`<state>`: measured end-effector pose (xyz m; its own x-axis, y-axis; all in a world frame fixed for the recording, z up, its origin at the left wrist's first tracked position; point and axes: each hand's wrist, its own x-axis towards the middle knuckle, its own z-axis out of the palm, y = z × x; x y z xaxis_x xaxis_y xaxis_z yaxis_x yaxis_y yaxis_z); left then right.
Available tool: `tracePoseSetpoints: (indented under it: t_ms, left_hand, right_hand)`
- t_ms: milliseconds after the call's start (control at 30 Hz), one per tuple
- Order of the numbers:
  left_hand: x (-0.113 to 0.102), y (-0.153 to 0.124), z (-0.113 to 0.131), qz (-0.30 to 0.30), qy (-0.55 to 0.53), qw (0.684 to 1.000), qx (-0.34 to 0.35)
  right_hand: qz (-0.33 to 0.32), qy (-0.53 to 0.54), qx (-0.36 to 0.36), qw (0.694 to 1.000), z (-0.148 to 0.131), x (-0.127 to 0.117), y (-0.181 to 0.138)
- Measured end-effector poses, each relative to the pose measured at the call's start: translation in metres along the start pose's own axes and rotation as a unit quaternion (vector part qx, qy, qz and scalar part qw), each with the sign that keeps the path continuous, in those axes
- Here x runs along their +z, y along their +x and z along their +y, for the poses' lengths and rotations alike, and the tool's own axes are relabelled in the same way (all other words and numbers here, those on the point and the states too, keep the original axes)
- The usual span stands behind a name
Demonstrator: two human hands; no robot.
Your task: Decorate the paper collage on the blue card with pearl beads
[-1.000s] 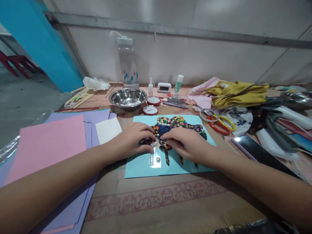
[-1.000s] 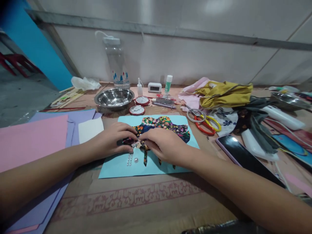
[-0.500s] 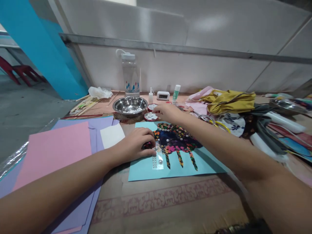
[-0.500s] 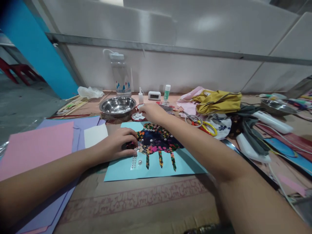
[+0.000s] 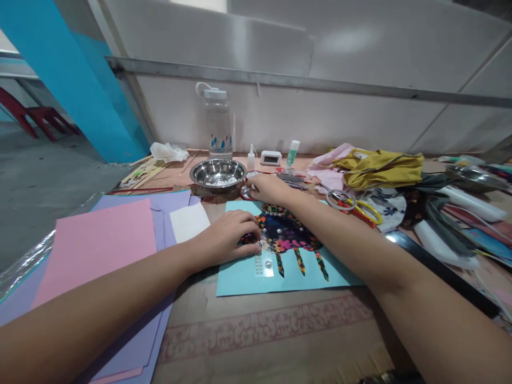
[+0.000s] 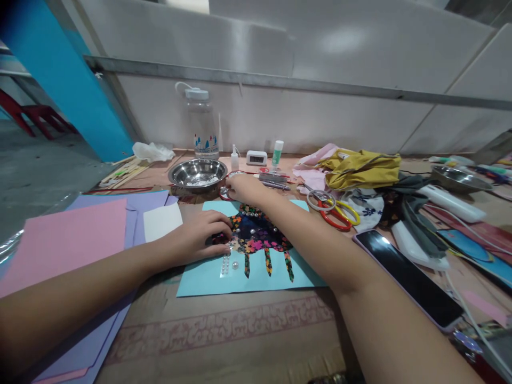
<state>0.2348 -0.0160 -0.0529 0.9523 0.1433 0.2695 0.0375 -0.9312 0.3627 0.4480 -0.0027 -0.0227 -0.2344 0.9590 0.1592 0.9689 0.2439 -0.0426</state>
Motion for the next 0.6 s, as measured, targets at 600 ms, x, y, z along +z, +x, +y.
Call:
tracePoseSetpoints:
  t_ms: [600]
  left_hand:
    - [0.001,0.001,-0.002,0.04,-0.011,0.999,0.015]
  right_hand:
    - [0.118,0.111,0.039,0.986,0.019,0.017,0.002]
